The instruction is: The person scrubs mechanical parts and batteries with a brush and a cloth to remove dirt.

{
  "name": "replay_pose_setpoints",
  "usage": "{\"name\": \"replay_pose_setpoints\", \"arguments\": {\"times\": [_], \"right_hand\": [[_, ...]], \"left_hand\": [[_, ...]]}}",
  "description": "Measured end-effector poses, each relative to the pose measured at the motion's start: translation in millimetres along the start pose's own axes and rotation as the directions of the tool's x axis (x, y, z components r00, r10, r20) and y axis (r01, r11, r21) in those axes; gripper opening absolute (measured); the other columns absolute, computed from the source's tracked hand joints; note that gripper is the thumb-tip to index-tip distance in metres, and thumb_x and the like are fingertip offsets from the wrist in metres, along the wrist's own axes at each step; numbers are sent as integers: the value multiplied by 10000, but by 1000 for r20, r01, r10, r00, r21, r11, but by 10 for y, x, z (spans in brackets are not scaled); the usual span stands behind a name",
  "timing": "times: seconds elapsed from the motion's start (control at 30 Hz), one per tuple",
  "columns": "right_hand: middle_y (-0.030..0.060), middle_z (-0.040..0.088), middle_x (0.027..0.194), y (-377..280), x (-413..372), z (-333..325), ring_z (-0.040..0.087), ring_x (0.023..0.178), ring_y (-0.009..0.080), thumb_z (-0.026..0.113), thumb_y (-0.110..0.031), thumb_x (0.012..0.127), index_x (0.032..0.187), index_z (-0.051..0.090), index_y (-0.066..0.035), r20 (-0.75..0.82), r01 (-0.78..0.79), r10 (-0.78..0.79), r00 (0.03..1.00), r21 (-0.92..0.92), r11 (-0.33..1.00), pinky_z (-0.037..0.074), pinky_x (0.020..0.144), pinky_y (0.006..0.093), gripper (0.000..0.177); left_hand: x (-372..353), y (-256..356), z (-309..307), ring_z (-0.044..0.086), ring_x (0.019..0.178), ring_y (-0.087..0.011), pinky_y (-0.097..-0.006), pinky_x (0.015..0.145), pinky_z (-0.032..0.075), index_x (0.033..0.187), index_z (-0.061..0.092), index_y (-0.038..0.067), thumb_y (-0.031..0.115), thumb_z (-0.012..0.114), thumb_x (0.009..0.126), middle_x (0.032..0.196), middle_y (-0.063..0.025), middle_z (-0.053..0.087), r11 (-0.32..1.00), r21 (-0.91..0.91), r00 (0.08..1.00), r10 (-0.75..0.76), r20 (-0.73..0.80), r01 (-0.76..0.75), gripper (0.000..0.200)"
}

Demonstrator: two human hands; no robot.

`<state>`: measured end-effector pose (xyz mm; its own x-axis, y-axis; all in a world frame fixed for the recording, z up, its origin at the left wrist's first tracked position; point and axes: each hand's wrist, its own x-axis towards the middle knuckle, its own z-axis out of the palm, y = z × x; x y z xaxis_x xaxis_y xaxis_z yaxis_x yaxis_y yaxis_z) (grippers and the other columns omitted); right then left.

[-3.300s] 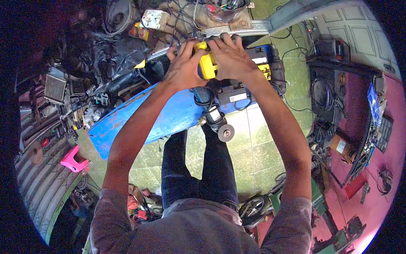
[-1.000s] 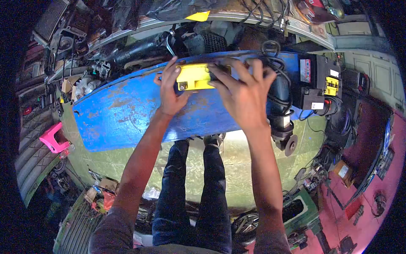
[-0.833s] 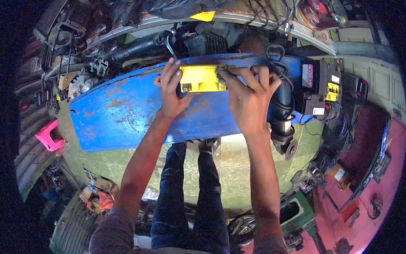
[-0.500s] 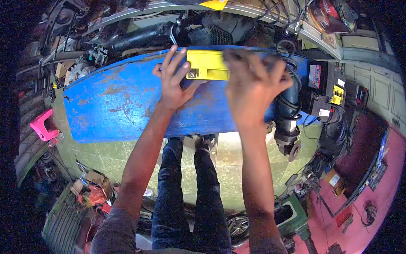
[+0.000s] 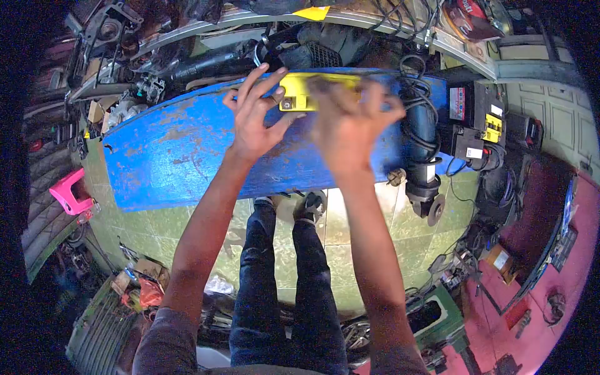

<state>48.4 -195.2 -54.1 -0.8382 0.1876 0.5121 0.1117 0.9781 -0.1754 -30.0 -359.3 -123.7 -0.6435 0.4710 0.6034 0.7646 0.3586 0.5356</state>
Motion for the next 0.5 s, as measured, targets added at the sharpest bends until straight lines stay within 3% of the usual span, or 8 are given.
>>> {"name": "replay_pose_setpoints", "arguments": {"times": [0.07, 0.1, 0.2, 0.3, 0.33, 0.43, 0.47, 0.5], "right_hand": [[-106, 727, 977, 189, 26, -8, 550, 1030, 220, 746, -137, 689, 945, 797, -240, -77, -176, 167, 983, -132, 976, 317, 914, 487, 281], [-106, 727, 977, 150, 15, 5, 550, 1030, 220, 746, -137, 689, 945, 797, -240, -82, -175, 166, 983, -131, 976, 317, 914, 487, 281], [-107, 745, 1030, -163, -73, 56, 556, 1024, 234, 724, -141, 718, 981, 791, -258, 32, 76, -76, 997, -17, 997, 313, 900, 500, 295], [-103, 738, 1031, -159, -7, 0, 558, 1045, 214, 734, -120, 736, 1002, 790, -279, -23, 22, -23, 999, -34, 999, 312, 928, 446, 315], [-99, 737, 1037, -57, 2, -4, 559, 1047, 218, 730, -115, 740, 1018, 790, -276, -34, -86, 83, 996, -86, 993, 313, 934, 452, 327], [-115, 743, 1033, -139, -36, 3, 564, 1033, 218, 729, -109, 748, 1022, 792, -291, 65, -73, 80, 995, -111, 991, 314, 931, 456, 335], [-118, 732, 950, -236, -71, 40, 560, 997, 211, 736, -110, 750, 989, 794, -297, 34, 69, -70, 997, 44, 997, 321, 913, 443, 308], [-118, 732, 950, -217, -79, 31, 560, 997, 211, 736, -110, 750, 989, 794, -297, 35, 68, -69, 997, 41, 997, 321, 913, 443, 308]], "left_hand": [[17, 18, -3, 502, 1366, -265, -457, 1017, 240, 1006, 637, 125, 291, 869, 719, 1429, -1, 614, 1000, -26, 1000, -11, -8, 11, 404], [14, 26, 7, 510, 1357, -262, -454, 1017, 243, 1007, 638, 124, 270, 873, 715, 1423, -1, 617, 998, -53, 999, -29, -16, 28, 402], [5, 39, 17, 524, 1341, -260, -442, 1010, 247, 1006, 636, 120, 257, 874, 726, 1408, -3, 628, 997, -52, 998, -58, -23, 56, 392], [1, 118, 58, 530, 1335, -251, -436, 1000, 248, 993, 625, 112, 254, 874, 728, 1404, -5, 631, 993, -69, 995, -96, -37, 94, 390], [2, 129, 57, 533, 1332, -245, -436, 996, 247, 985, 620, 108, 246, 875, 723, 1403, -5, 632, 987, -99, 990, -130, -58, 124, 391], [22, 136, 9, 538, 1323, -234, -439, 996, 243, 989, 611, 101, 240, 872, 721, 1402, 4, 633, 985, -93, 989, -147, -21, 145, 399], [31, 136, -8, 538, 1323, -234, -439, 996, 243, 989, 611, 101, 240, 872, 721, 1402, 4, 633, 985, -95, 989, -146, -23, 143, 399], [37, 134, -39, 541, 1317, -233, -439, 997, 242, 997, 612, 105, 243, 871, 721, 1403, 15, 632, 988, -50, 989, -146, 5, 146, 403]]}}
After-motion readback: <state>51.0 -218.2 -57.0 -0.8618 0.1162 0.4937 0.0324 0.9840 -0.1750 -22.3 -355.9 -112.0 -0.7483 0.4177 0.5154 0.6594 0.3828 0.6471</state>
